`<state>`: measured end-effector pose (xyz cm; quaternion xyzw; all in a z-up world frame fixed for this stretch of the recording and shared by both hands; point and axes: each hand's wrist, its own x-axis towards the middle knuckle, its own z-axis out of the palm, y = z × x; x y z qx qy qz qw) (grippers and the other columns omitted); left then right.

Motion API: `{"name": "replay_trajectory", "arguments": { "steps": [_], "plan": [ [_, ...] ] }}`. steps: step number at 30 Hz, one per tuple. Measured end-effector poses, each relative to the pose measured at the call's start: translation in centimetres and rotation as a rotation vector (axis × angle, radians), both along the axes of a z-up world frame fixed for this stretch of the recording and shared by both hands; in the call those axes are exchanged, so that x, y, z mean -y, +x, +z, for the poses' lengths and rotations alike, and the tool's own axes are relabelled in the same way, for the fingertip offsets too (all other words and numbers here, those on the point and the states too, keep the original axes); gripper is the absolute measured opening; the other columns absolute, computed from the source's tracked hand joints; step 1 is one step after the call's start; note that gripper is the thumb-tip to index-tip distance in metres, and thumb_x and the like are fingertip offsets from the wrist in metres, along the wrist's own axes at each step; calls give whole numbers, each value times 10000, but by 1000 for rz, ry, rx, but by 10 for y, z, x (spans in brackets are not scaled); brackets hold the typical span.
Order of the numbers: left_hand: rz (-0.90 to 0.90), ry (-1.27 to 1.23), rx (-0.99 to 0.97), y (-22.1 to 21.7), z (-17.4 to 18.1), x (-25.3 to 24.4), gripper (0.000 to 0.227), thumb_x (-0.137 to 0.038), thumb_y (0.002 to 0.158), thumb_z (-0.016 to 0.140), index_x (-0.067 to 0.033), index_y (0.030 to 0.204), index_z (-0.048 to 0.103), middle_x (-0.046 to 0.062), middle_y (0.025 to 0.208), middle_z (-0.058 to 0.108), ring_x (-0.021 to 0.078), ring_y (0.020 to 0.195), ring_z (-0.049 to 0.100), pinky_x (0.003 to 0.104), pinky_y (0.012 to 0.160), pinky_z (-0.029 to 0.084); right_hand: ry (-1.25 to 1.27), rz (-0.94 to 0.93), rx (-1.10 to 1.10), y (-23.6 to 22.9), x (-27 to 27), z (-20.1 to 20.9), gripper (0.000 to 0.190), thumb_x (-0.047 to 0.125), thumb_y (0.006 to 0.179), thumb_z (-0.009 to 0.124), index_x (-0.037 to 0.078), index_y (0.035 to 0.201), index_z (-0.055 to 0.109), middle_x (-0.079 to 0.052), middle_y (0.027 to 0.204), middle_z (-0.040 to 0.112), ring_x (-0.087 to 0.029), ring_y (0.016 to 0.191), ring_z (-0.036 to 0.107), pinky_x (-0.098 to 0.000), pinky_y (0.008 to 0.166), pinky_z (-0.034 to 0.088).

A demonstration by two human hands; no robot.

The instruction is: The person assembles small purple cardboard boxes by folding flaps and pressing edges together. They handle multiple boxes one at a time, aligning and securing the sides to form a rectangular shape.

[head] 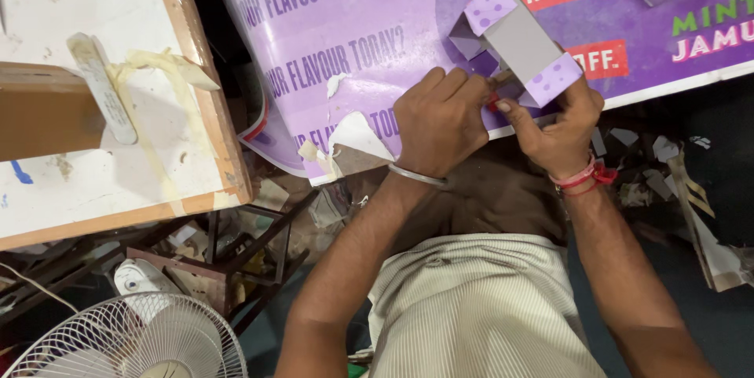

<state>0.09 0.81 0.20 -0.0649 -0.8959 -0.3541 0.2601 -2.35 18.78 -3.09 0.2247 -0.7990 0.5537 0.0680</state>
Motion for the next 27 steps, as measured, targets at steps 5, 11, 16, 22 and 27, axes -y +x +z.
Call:
{"name": "replay_trajectory", "arguments": {
  "steps": [5,11,16,22,27],
  "plan": [
    [168,13,-25,2,0,-14,126,-13,792,710,-116,806,638,22,749,551,228,671,534,381,573,415,26,-30,14,1,0,1,441,110,991,863,-86,1287,600,-153,1109,753,-178,1022,744,-275,898,587],
    [220,88,-1,5,-5,-14,140,-36,796,751,-135,878,697,7,773,600,220,696,565,367,598,442,30,-67,-11,1,0,-8,485,159,967,893,-76,1274,599,-146,1077,748,-153,941,715,-271,825,569],
    [206,223,-15,12,-1,-8,161,-43,835,772,-126,956,706,6,830,642,216,736,589,362,645,462,30,-75,-31,5,3,-4,501,171,968,892,-69,1284,586,-154,1104,750,-187,970,748,-284,835,581],
    [174,198,-29,8,-7,-6,140,-21,856,775,-106,929,692,25,785,602,223,701,555,357,607,426,161,-109,-148,2,1,-11,562,139,940,907,-69,1359,595,-180,1080,736,-264,984,759,-321,854,588],
    [79,81,72,19,-2,-12,194,30,796,720,-115,925,710,32,745,533,229,687,536,357,595,411,156,-101,-116,1,-4,-17,527,121,946,899,-70,1330,593,-167,1079,738,-250,962,768,-326,839,591]
  ]
}}
